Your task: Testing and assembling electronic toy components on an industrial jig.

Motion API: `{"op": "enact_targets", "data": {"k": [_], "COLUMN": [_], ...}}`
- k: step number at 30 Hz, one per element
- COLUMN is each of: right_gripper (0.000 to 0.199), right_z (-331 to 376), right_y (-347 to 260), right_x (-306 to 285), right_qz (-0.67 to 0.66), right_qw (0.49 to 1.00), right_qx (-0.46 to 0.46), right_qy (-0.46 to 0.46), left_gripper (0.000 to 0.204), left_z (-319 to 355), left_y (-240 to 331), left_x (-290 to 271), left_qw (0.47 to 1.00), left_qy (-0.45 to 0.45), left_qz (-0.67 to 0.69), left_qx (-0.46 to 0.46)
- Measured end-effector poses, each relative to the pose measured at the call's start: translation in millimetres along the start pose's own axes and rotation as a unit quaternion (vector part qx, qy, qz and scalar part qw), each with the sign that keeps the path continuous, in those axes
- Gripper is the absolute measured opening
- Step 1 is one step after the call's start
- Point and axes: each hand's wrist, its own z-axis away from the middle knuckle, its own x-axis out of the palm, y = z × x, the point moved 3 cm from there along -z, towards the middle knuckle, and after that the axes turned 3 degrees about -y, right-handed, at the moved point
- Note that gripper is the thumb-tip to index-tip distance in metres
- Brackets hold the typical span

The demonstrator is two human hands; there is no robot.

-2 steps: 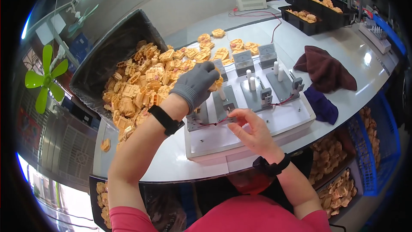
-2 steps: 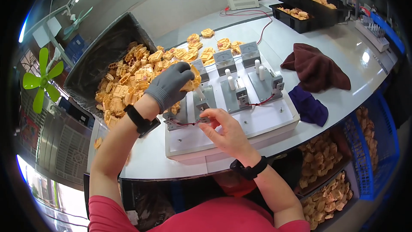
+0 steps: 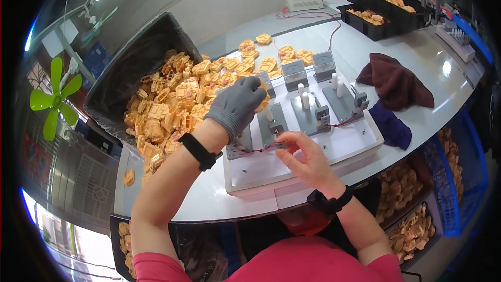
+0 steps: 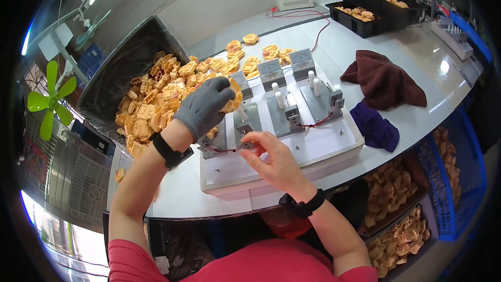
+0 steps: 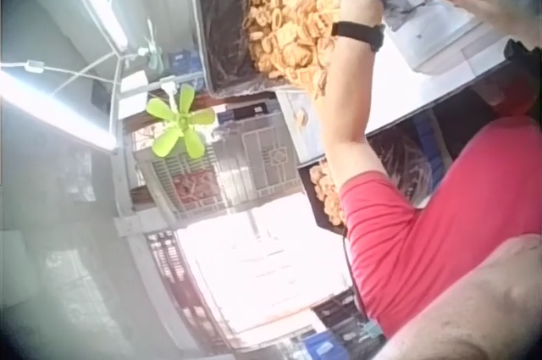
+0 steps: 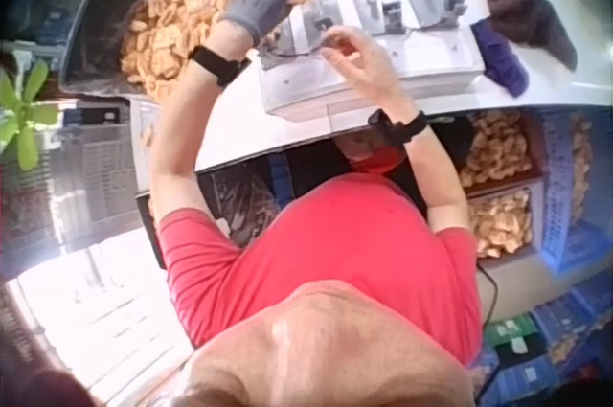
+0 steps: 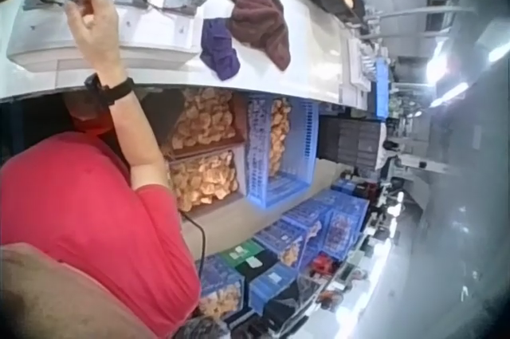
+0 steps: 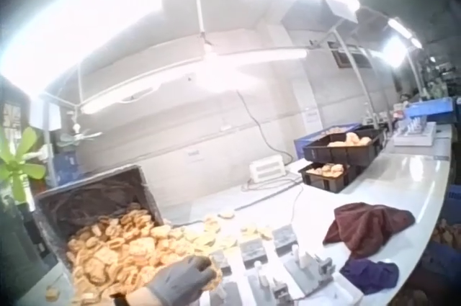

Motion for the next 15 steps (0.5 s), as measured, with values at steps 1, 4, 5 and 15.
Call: {"op": "enact_targets", "data": {"k": [1, 4, 5, 15], "right_gripper": [0.027, 0.027, 0.028, 0.030], "right_z": [-0.2, -0.7, -1.3, -0.1], "right_y": [-0.5, -1.4, -1.6, -1.7], "right_x": [-0.9, -1.7, -1.9, 3.5], "right_qz": [-0.001, 0.006, 0.015, -0.021], "right_qw": [1.000, 1.000, 1.000, 0.997], "right_qx": [0.002, -0.008, -0.011, 0.039], "right_qy": [0.002, 0.000, -0.002, 0.067], "left_gripper": [0.037, 0.022, 0.045, 0.085], "left_z": [2.1, 8.2, 6.9, 27.3], "left_y": [4.4, 18.5, 17.5, 33.8], "left_x": [-2.2, -0.9, 6.4, -0.6], "left_qw": [1.000, 0.999, 0.999, 0.989], "left_qy": [0.005, 0.023, -0.001, -0.058], "left_qz": [-0.007, -0.017, -0.012, 0.133], "left_qx": [0.004, 0.038, 0.036, 0.021]}}
